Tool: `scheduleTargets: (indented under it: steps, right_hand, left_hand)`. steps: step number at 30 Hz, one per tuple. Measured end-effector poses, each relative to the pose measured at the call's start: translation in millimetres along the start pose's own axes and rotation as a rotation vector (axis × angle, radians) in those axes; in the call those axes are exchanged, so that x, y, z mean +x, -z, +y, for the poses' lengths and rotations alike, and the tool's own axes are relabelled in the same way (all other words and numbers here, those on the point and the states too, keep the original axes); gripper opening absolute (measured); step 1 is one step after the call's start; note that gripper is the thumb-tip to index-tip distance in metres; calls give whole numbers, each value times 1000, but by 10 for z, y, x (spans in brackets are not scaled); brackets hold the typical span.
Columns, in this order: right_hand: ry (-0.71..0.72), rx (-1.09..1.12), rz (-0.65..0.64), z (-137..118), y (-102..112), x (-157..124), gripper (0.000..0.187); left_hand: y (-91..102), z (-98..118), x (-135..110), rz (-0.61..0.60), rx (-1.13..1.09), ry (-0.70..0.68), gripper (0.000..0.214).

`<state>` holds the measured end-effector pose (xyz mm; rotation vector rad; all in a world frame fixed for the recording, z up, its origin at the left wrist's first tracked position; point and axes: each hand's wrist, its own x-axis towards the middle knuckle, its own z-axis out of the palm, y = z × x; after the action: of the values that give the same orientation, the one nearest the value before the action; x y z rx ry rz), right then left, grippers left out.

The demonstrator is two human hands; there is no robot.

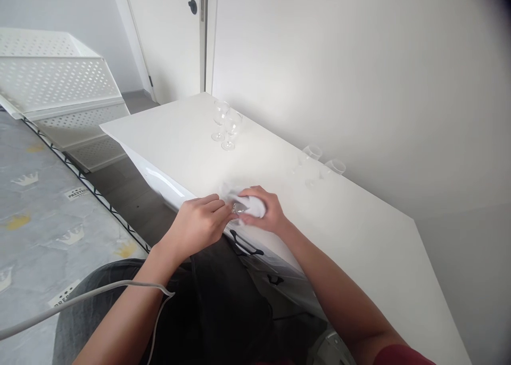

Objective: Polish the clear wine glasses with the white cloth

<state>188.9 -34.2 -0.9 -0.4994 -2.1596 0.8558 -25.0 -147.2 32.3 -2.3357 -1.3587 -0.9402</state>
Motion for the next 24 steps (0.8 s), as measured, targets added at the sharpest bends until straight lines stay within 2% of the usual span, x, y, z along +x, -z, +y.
scheduleTargets:
  steps: [3, 6, 8, 10, 11, 13, 15, 18, 21, 24]
  right_hand:
    - [-320, 324, 153, 63, 44, -1, 41]
    - [-421, 652, 322, 72, 95, 49, 49]
    - [-447, 829, 312, 21, 134, 84, 61]
    - [-502, 937, 201, -50, 169, 97, 78]
    - [-534, 967, 145, -79, 184, 94, 83]
    - [-569, 993, 91, -103, 201, 75, 77]
    - [-557, 979, 95, -79, 204, 53, 67]
    - [-487, 931, 139, -9, 187, 39, 75]
    - [-444, 893, 191, 24, 171, 50, 77]
    - [-441, 874, 172, 23, 175, 55, 83]
  left_hand:
    - [7, -28, -24, 42, -91, 39, 14]
    - [1, -6, -36, 86, -224, 120, 13]
    - [-16, 45, -24, 127, -340, 201, 14]
    - [-46, 112, 6, 162, -469, 312, 15]
    - [-65, 144, 26, 168, -539, 382, 16]
    - [-106, 198, 67, 158, -673, 544, 19]
    - [-149, 229, 95, 133, -787, 697, 23]
    - [-210, 246, 100, 122, -898, 867, 31]
    - [-252, 254, 82, 109, -949, 943, 38]
    - [-256, 257, 79, 90, -969, 964, 41]
